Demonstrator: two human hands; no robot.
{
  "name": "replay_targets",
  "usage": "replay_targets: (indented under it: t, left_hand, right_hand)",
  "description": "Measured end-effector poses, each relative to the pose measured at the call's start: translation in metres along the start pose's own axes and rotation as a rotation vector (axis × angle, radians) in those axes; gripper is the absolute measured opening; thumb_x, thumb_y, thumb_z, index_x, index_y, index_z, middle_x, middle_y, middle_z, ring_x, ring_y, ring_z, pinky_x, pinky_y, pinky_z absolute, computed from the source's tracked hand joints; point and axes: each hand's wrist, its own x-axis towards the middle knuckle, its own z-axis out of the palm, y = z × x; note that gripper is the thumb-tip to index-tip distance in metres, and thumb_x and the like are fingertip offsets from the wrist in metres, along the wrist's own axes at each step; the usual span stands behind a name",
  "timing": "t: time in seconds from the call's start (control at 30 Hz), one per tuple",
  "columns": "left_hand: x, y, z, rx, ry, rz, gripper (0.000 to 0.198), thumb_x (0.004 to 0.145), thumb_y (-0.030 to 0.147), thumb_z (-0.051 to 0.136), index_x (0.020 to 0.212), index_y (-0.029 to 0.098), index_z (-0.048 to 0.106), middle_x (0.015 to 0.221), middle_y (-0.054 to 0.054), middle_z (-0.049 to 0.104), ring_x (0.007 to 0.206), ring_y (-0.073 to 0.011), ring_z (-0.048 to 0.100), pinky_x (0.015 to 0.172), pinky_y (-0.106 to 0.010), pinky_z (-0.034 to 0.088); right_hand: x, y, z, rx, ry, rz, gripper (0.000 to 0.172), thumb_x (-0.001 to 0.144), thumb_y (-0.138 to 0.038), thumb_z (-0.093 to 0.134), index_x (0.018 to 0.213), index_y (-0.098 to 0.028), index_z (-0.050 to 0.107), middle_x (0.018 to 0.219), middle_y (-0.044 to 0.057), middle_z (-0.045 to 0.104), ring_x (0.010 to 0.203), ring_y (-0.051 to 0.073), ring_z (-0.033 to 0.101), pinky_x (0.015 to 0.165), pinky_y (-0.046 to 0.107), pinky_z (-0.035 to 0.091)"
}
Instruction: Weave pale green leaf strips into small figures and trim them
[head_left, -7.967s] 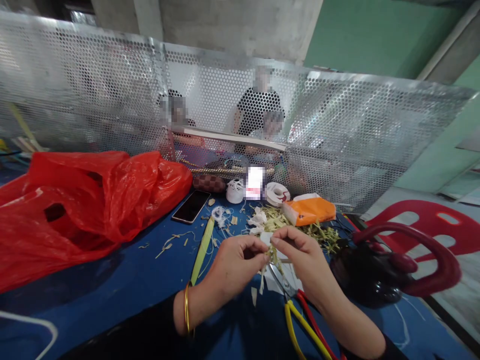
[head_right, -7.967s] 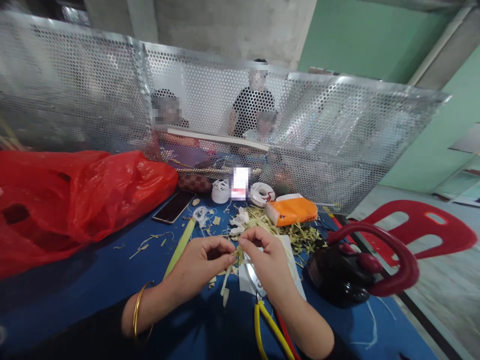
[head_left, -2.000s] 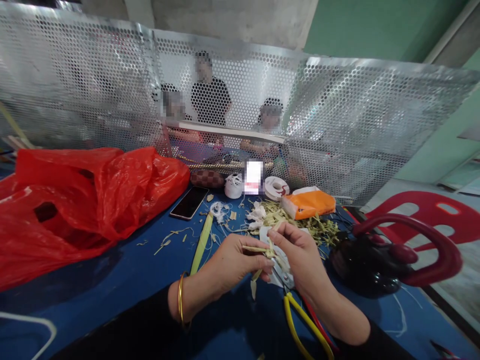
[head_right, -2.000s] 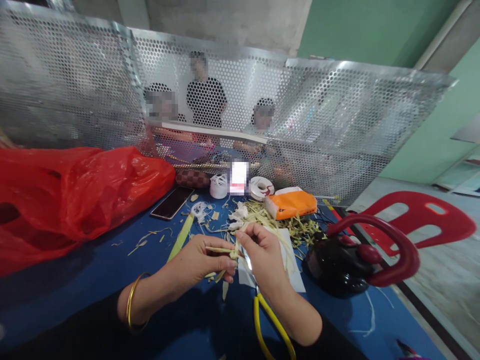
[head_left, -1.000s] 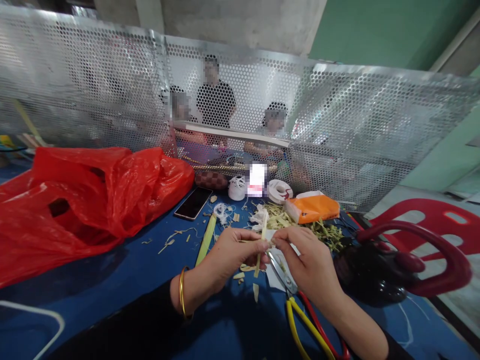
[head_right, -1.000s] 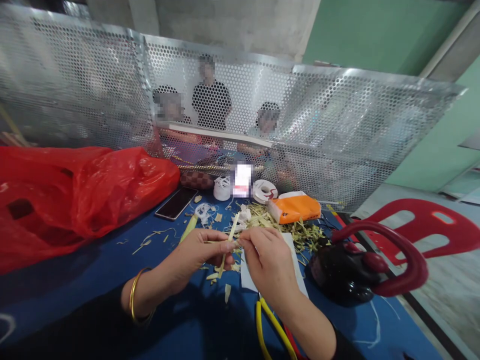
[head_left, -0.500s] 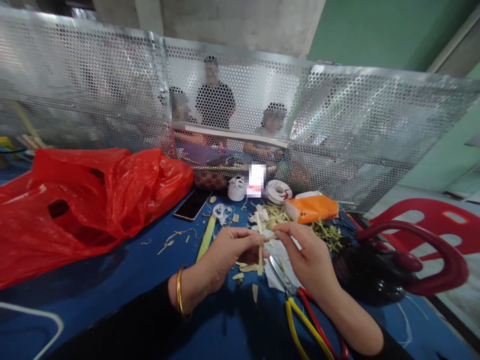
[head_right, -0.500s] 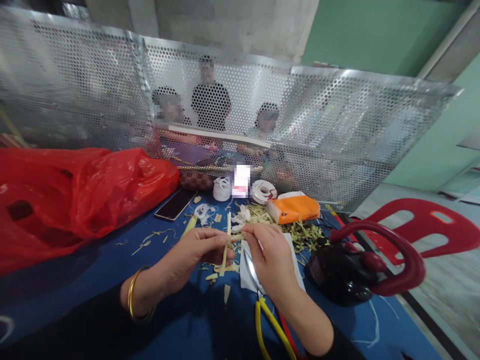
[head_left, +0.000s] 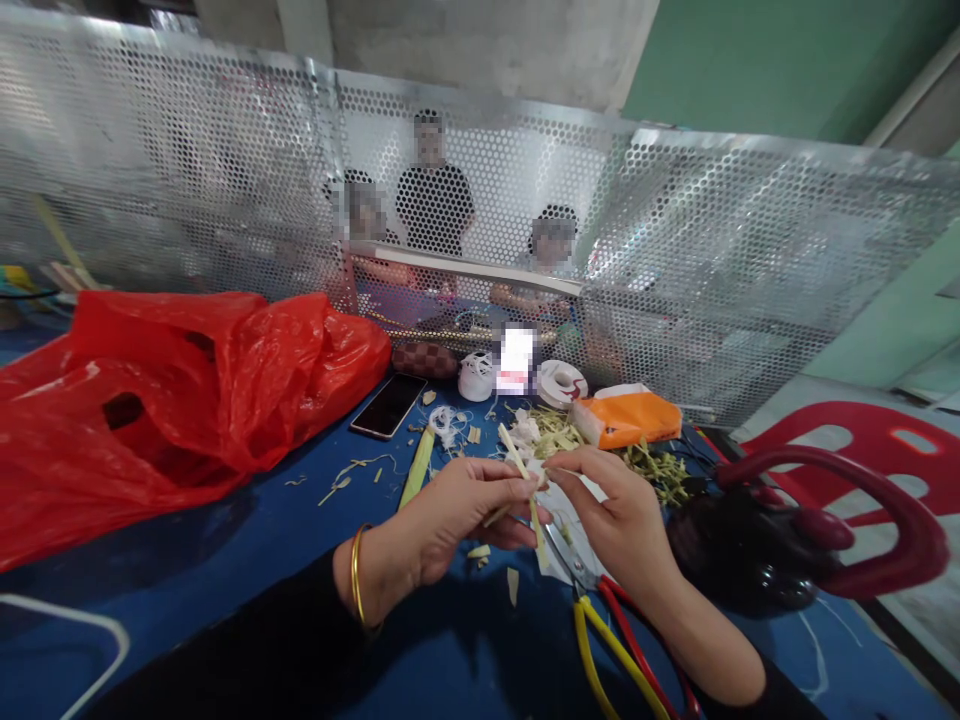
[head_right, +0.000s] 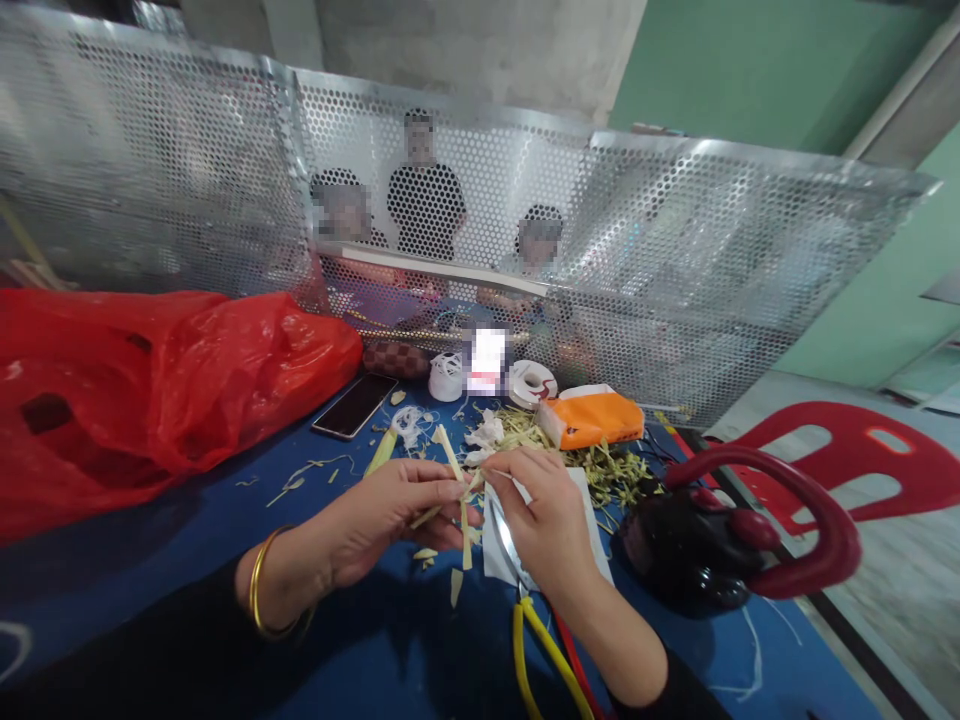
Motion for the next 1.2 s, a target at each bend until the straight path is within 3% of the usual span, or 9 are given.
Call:
replay_targets:
  t: [0.23,0.57,0.67,0.77,0.87,0.97,1.07,1.2]
  left_hand:
    - [0.002,-0.002,-0.005,0.056,-0.036,-0.012,0.033,0.065,0.043,0.077,0.075,0.013,0.068,0.07,-0.006,0.073,0.048,-0.0119,0.065,0.052,-0.022,0.048]
    - [0.005,-0.005,-0.004,0.073,-0.068,0.03,0.027,0.066,0.037,0.078,0.072,0.011,0.07,0.06,-0.003,0.07,0.047,-0.0119,0.063,0.051,-0.022,0.048]
    - [0.004,-0.004,-0.001,0.021,0.003,0.018,0.026,0.07,0.034,0.076,0.082,0.012,0.071,0.067,-0.006,0.074,0.051,-0.0122,0.066,0.055,-0.022,0.049]
    - [0.005,-0.004,0.0,-0.055,0.05,0.011,0.025,0.076,0.035,0.07,0.084,0.011,0.071,0.075,-0.01,0.076,0.058,-0.0143,0.069,0.06,-0.024,0.05]
    - [0.006,-0.004,0.001,-0.121,0.073,0.04,0.024,0.081,0.034,0.065,0.081,0.01,0.07,0.076,-0.012,0.075,0.064,-0.0162,0.07,0.064,-0.025,0.051]
    - [0.008,-0.005,0.001,-0.178,0.084,0.1,0.02,0.076,0.028,0.069,0.084,0.01,0.071,0.076,-0.01,0.075,0.065,-0.0143,0.068,0.066,-0.023,0.05]
    - [0.009,-0.006,0.002,-0.219,0.081,0.156,0.024,0.067,0.023,0.076,0.086,0.009,0.072,0.075,-0.007,0.073,0.062,-0.0106,0.063,0.064,-0.021,0.048]
    - [0.008,-0.007,0.006,-0.269,0.093,0.162,0.034,0.056,0.021,0.084,0.085,0.009,0.071,0.075,-0.007,0.073,0.066,-0.0125,0.063,0.067,-0.023,0.049]
  right_hand:
    - [-0.001,-0.005,0.001,-0.072,0.005,-0.029,0.013,0.09,-0.017,0.055,0.08,-0.021,0.063,0.079,0.001,0.069,0.077,0.018,0.062,0.076,0.033,0.043]
    - [-0.003,-0.003,0.005,-0.083,-0.011,0.055,0.019,0.091,-0.022,0.053,0.073,-0.021,0.06,0.073,0.002,0.066,0.073,0.019,0.059,0.07,0.032,0.043]
    - [-0.001,0.001,0.004,-0.057,0.008,0.061,0.014,0.092,-0.024,0.052,0.086,-0.022,0.064,0.085,0.004,0.07,0.082,0.021,0.063,0.075,0.034,0.046]
    - [0.001,0.0,-0.002,-0.034,0.118,0.084,0.016,0.093,-0.025,0.051,0.102,-0.022,0.063,0.1,0.007,0.069,0.096,0.024,0.062,0.083,0.039,0.047]
    - [0.002,-0.007,-0.009,-0.109,0.222,-0.058,0.012,0.09,-0.021,0.055,0.098,-0.023,0.065,0.092,0.006,0.068,0.091,0.024,0.062,0.082,0.041,0.046]
    - [0.002,-0.017,-0.009,-0.248,0.043,-0.341,0.017,0.087,-0.013,0.056,0.097,-0.022,0.066,0.082,0.004,0.068,0.077,0.02,0.061,0.083,0.041,0.043]
    - [-0.001,-0.024,-0.002,-0.369,-0.145,-0.484,0.023,0.087,-0.009,0.053,0.103,-0.019,0.065,0.085,0.004,0.071,0.075,0.019,0.061,0.087,0.042,0.04]
    - [-0.008,-0.023,0.009,-0.473,-0.097,-0.564,0.022,0.091,-0.008,0.048,0.101,-0.016,0.065,0.088,0.006,0.073,0.074,0.018,0.062,0.087,0.041,0.039]
